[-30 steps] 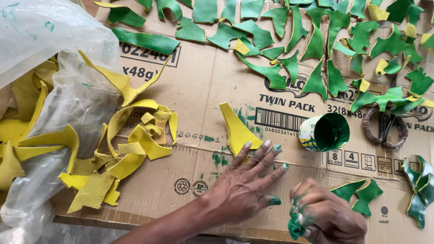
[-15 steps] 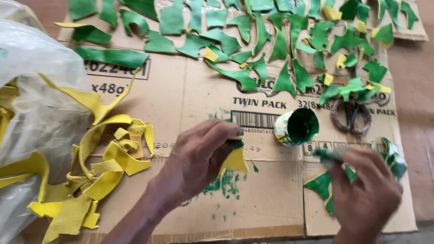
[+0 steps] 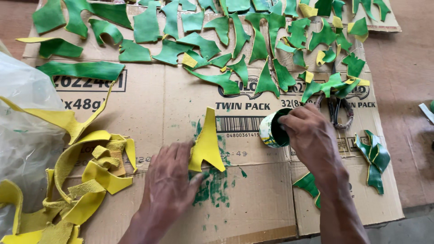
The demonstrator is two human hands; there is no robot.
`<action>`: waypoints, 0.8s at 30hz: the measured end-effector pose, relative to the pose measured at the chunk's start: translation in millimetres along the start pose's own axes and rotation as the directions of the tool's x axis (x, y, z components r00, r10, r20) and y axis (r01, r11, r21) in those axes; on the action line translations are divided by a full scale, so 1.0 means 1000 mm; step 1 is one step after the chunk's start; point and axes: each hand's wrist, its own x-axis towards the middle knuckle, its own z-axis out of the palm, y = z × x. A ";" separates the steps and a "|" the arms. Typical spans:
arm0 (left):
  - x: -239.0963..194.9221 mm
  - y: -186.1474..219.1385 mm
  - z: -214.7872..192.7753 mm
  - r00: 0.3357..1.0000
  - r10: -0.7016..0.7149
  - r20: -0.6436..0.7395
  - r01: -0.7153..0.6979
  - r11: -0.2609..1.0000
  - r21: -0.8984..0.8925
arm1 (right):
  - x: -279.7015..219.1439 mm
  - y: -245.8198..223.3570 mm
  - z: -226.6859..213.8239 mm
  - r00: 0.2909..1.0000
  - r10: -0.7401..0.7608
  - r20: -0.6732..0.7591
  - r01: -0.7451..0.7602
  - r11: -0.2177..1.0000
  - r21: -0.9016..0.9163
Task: The person paints yellow foam pieces green using a small sponge and a paint can. They repeatedly pick up a piece, apply green paint to its surface, and place it on a cardboard surface to dry.
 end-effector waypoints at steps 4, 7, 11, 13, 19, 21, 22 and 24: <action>-0.009 -0.008 0.008 0.983 0.093 -0.156 -0.105 0.992 -0.071 | 0.006 0.006 0.004 0.993 -0.064 0.104 0.065 0.998 -0.014; -0.014 -0.014 0.008 0.980 0.103 -0.169 -0.130 0.979 -0.155 | 0.004 0.009 -0.010 0.994 -0.002 0.106 0.003 1.000 -0.008; -0.013 -0.014 0.006 0.984 0.095 -0.153 -0.126 0.970 -0.210 | 0.007 0.008 -0.013 0.994 -0.020 0.104 0.025 0.999 -0.047; -0.012 -0.014 0.007 0.976 0.128 -0.176 -0.165 0.963 -0.215 | 0.011 0.006 -0.007 0.985 0.003 0.175 0.008 0.998 -0.061; -0.015 -0.021 0.010 0.939 0.200 -0.280 -0.269 0.933 -0.237 | 0.006 -0.005 -0.026 0.988 0.012 0.155 -0.014 1.000 0.013; -0.015 -0.025 0.011 0.936 0.206 -0.284 -0.276 0.932 -0.236 | 0.003 -0.013 -0.038 0.999 0.027 -0.023 -0.028 0.999 -0.034; -0.016 -0.026 0.012 0.936 0.206 -0.286 -0.278 0.931 -0.237 | 0.000 -0.018 -0.044 0.994 0.030 -0.109 -0.036 0.998 -0.055; -0.018 -0.028 0.013 0.929 0.215 -0.300 -0.291 0.927 -0.237 | -0.016 -0.033 -0.051 0.982 0.065 -0.175 -0.067 0.998 -0.002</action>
